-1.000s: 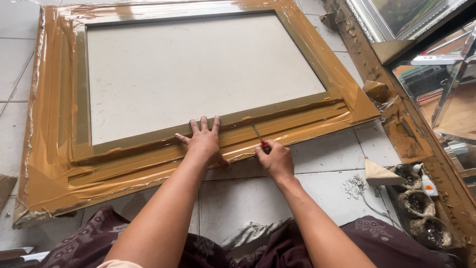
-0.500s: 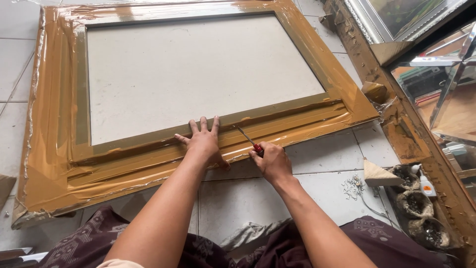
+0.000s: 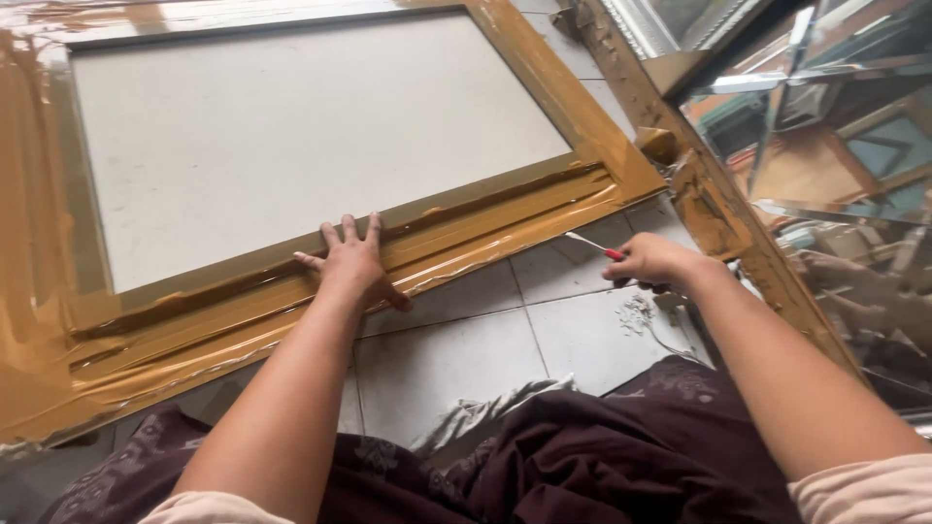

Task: Removing brown adhesive tape from a wooden picture frame using a small screwdriver as a prying tool.

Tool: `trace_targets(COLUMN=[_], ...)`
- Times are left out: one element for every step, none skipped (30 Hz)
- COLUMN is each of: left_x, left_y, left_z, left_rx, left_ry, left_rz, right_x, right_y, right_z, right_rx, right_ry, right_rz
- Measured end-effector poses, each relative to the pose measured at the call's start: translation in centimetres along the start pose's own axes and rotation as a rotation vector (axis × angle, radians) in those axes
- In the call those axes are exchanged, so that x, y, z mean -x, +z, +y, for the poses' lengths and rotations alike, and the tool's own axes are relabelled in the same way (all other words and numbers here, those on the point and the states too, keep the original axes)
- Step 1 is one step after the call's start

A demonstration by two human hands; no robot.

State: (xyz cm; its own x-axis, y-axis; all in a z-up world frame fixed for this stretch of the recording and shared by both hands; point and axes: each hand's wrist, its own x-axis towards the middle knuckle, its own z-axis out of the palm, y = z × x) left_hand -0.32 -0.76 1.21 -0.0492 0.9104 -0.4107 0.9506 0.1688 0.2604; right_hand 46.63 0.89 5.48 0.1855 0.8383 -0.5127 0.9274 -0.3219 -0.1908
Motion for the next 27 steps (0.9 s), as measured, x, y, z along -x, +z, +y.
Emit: trace_targets(left_x=[0.3,0.4,0.5,-0.2,-0.9,-1.8,-1.6,-1.3,-1.0,-1.0,-1.1,-1.3,-1.4,-1.5,-1.7,-1.8,-1.9,-2.1,-2.9,-3.9,-4.9,-6.4,-8.0,-9.5,-9.0,-8.4,-7.7], left_y=[0.1,0.1,0.1,0.8,1.5,2.2,2.0,1.8,1.5,1.5,1.5,1.5,1.6,1.8,1.9,2.4,2.8,3.0,4.6,6.2,7.9,10.2,12.5,14.9,14.8,14.8,14.9], left_z=[0.0,0.0,0.1,-0.2,-0.5,-0.8,-0.5,-0.5,-0.4,-0.5,-0.6,-0.6,-0.2,-0.2,-0.3,0.1,0.5,1.3,2.2,3.1,4.0,4.3,4.5,4.8,4.5,4.4,4.4], left_rx=[0.003,-0.007,-0.016,-0.013,-0.03,-0.048,-0.045,-0.039,-0.033,-0.032,-0.027,-0.02,-0.019,-0.024,-0.029,-0.032,-0.094,-0.158,-0.163,-0.222,-0.282,-0.289,-0.268,-0.245,-0.251,-0.218,-0.185], left_ry=[0.014,0.005,-0.005,0.001,-0.008,-0.017,-0.009,-0.008,-0.006,-0.005,-0.007,-0.008,-0.005,-0.007,-0.009,-0.029,0.09,0.214,0.2,0.374,0.548,0.536,0.553,0.571,0.561,0.572,0.583], left_rz=[-0.001,-0.002,-0.004,-0.002,0.008,0.019,0.022,0.02,0.019,0.021,0.015,0.012,0.015,0.015,0.014,0.019,0.048,0.078,0.083,0.169,0.255,0.256,0.311,0.364,0.362,0.458,0.553], right_x=[0.3,0.5,0.6,-0.5,-1.6,-2.7,-2.4,-2.1,-1.9,-2.1,-2.3,-2.5,-4.6,-7.1,-9.7,-8.1,-6.3,-4.3,-2.4,-0.4,1.6,2.3,3.0,3.8,4.1,4.5,5.0], right_y=[0.8,1.4,1.9,3.6,5.3,7.0,6.6,6.4,6.2,6.3,6.3,6.3,7.0,7.9,8.8,8.4,7.9,7.1,6.7,6.4,6.1,6.2,6.3,6.5,6.6,6.7,6.8], right_z=[2.4,4.6,6.9,9.4,12.0,14.7,14.5,14.0,13.5,13.4,13.2,13.1,14.6,15.7,16.8,13.8,11.0,8.4,5.0,1.6,-1.6,-3.2,-4.8,-6.3,-6.8,-7.1,-7.3], right_rx=[0.0,0.077,0.155,0.156,0.024,-0.111,-0.111,-0.251,-0.39,-0.39,-0.374,-0.358,-0.358,-0.271,-0.184,-0.184,-0.078,0.025,0.022,-0.001,-0.025,-0.029,-0.018,-0.005,-0.009,0.05,0.108], right_ry=[0.012,0.04,0.068,0.073,0.134,0.195,0.199,0.198,0.195,0.194,0.184,0.174,0.174,0.194,0.214,0.196,0.152,0.11,0.095,0.034,-0.026,-0.037,-0.081,-0.122,-0.131,-0.142,-0.153], right_rz=[0.008,0.063,0.117,0.123,0.132,0.143,0.15,0.099,0.047,0.049,0.051,0.056,0.061,0.118,0.175,0.165,0.203,0.246,0.242,0.257,0.272,0.267,0.241,0.214,0.208,0.185,0.161])
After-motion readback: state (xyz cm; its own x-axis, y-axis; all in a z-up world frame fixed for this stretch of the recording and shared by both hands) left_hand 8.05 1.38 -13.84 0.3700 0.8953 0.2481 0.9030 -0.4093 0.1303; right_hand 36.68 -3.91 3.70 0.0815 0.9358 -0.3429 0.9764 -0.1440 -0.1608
